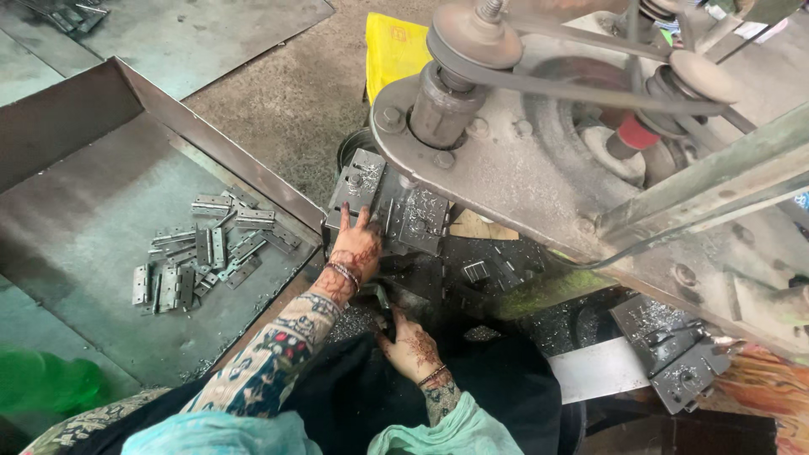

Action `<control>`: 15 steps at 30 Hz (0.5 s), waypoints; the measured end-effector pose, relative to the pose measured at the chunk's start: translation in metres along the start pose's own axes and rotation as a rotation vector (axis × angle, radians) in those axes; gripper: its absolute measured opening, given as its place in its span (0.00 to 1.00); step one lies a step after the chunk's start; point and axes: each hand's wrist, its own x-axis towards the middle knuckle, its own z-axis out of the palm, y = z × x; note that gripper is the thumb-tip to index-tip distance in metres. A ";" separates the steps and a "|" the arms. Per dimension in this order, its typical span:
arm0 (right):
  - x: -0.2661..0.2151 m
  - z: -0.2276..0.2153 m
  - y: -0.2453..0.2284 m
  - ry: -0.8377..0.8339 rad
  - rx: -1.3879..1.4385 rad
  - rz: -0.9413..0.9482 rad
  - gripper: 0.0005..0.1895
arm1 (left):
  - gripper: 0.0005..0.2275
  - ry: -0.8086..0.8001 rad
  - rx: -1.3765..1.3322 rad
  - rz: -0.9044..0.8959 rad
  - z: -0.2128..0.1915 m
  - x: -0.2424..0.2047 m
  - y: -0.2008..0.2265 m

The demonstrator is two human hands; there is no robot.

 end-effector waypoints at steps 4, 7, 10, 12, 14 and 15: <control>0.002 0.002 0.002 0.005 -0.022 -0.001 0.39 | 0.14 0.216 -0.108 -0.008 0.025 -0.041 0.009; 0.005 0.007 0.008 0.003 -0.035 -0.001 0.39 | 0.15 0.422 -0.165 0.004 0.036 -0.045 0.011; 0.008 0.013 0.017 0.038 -0.034 -0.038 0.38 | 0.16 0.523 -0.162 -0.002 0.033 -0.039 0.011; 0.012 0.015 0.025 0.083 -0.020 -0.115 0.36 | 0.14 0.430 -0.112 -0.015 0.024 -0.041 0.012; 0.022 0.008 0.036 0.212 -0.005 -0.208 0.30 | 0.17 0.549 -0.135 0.009 0.012 -0.048 0.014; 0.027 0.004 0.041 0.275 0.004 -0.256 0.27 | 0.18 0.607 -0.145 0.020 0.005 -0.053 0.016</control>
